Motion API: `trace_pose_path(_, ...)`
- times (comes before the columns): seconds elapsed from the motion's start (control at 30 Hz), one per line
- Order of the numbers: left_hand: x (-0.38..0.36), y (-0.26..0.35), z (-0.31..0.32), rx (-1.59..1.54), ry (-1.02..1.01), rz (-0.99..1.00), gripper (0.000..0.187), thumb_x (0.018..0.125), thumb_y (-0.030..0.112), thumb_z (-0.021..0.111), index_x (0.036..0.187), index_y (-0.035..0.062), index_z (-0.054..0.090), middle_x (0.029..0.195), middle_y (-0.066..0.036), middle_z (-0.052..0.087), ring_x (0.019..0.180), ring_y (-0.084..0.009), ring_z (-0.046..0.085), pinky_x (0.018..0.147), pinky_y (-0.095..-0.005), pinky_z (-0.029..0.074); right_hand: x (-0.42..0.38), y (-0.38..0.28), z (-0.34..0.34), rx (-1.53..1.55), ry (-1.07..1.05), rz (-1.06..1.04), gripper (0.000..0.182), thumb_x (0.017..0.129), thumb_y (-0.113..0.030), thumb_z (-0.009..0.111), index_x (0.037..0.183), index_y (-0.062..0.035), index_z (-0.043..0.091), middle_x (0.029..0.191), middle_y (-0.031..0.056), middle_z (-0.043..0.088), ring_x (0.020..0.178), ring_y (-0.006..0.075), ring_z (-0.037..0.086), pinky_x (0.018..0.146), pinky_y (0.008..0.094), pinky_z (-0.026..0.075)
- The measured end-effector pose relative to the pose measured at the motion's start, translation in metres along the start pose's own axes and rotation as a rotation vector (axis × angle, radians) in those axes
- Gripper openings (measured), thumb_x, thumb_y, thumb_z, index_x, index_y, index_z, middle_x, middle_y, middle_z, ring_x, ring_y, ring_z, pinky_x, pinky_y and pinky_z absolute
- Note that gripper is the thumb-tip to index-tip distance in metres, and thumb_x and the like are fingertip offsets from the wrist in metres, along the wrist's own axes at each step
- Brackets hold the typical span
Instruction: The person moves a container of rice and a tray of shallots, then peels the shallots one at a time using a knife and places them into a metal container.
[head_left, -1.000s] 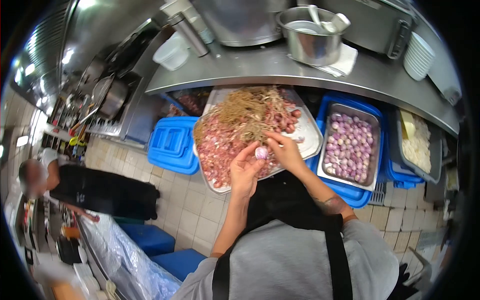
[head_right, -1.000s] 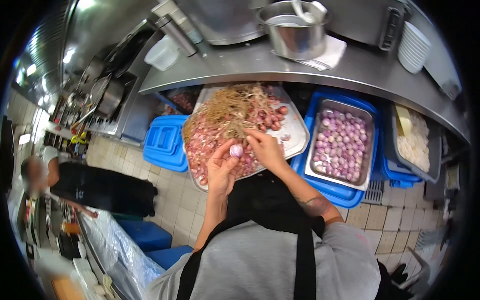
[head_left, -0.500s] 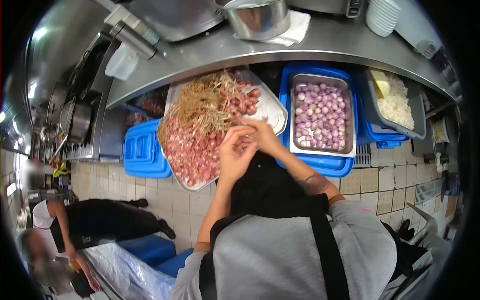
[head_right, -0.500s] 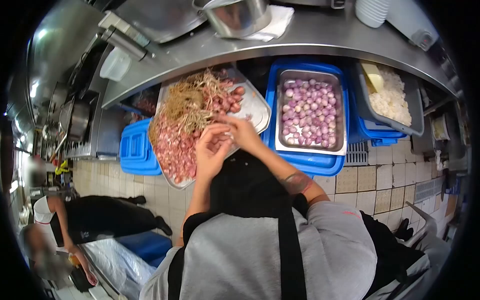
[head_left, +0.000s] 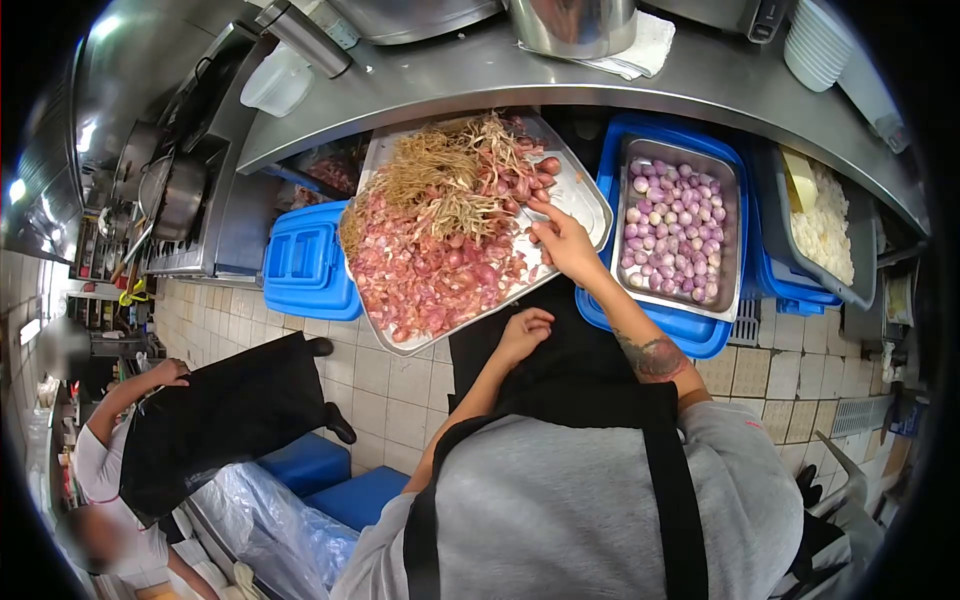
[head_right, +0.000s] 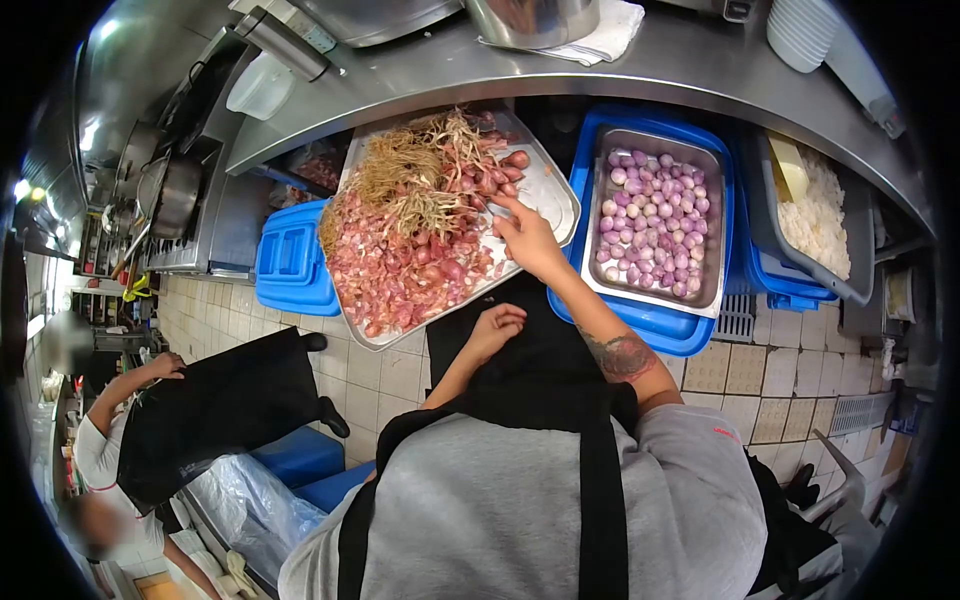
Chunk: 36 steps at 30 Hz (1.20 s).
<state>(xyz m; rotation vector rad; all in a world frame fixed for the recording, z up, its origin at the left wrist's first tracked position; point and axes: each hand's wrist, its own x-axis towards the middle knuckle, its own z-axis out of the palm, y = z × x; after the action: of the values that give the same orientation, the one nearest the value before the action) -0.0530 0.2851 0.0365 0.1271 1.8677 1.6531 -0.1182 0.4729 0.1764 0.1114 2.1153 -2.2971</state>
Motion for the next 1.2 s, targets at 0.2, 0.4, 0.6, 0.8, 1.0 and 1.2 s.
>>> trace_pose_path(0.2,0.006,-0.023,-0.026,0.710,0.567,0.138,0.046,0.071,0.010,0.067,0.115,-0.0009,0.055,0.116,-0.014,0.056,0.112,-0.0269,0.051,0.095,-0.0349,0.040,0.000,0.002,0.000,-0.050,-0.002,-0.010,0.035,0.092,-0.015,0.051,0.126,-0.0080,0.052,0.076,0.0029,0.059,0.049,0.0053,0.047,0.046,0.0202,0.039)
trace_pose_path(0.4,-0.004,-0.009,-0.026,0.281,0.720,0.079,0.038,0.071,0.001,0.062,0.108,-0.0073,0.057,0.106,-0.016,0.063,0.096,-0.0231,0.062,0.083,-0.0309,0.050,-0.001,-0.002,0.003,-0.129,-0.020,-0.009,0.032,0.092,-0.017,0.052,0.123,-0.0083,0.055,0.075,0.0021,0.059,0.049,0.0054,0.048,0.046,0.0209,0.039)
trace_pose_path(0.6,0.013,-0.015,-0.019,0.560,0.560,-0.002,0.024,0.073,0.008,0.063,0.095,0.0005,0.068,0.094,-0.014,0.068,0.084,-0.0204,0.067,0.079,-0.0301,0.052,-0.001,0.000,0.003,-0.119,-0.014,-0.006,0.032,0.090,-0.018,0.054,0.120,-0.0073,0.056,0.073,0.0044,0.062,0.050,0.0084,0.051,0.049,0.0251,0.042)
trace_pose_path(0.8,0.013,-0.032,-0.030,0.444,0.396,0.055,0.034,0.071,0.010,0.070,0.103,-0.0007,0.064,0.099,-0.015,0.066,0.090,-0.0227,0.065,0.083,-0.0309,0.051,-0.002,-0.004,0.004,-0.101,-0.006,0.003,0.030,0.090,-0.017,0.054,0.118,-0.0069,0.057,0.074,0.0047,0.061,0.049,0.0080,0.050,0.048,0.0245,0.041)
trace_pose_path(1.0,-0.052,0.094,0.009,0.325,0.030,0.131,0.027,0.073,0.007,0.072,0.099,0.0009,0.065,0.107,-0.008,0.062,0.093,-0.0185,0.062,0.083,-0.0275,0.050,0.004,0.008,0.000,0.079,-0.011,0.051,0.028,0.094,-0.017,0.050,0.120,-0.0085,0.055,0.076,0.0014,0.056,0.048,0.0041,0.044,0.043,0.0186,0.035)
trace_pose_path(1.2,-0.081,0.190,-0.015,0.723,0.507,0.578,0.031,0.077,0.006,0.066,0.106,-0.0003,0.061,0.111,-0.015,0.059,0.102,-0.0304,0.058,0.082,-0.0365,0.049,0.001,0.000,0.000,0.118,-0.016,0.084,0.028,0.092,-0.016,0.051,0.117,-0.0067,0.057,0.075,0.0042,0.059,0.047,0.0066,0.048,0.043,0.0222,0.038)
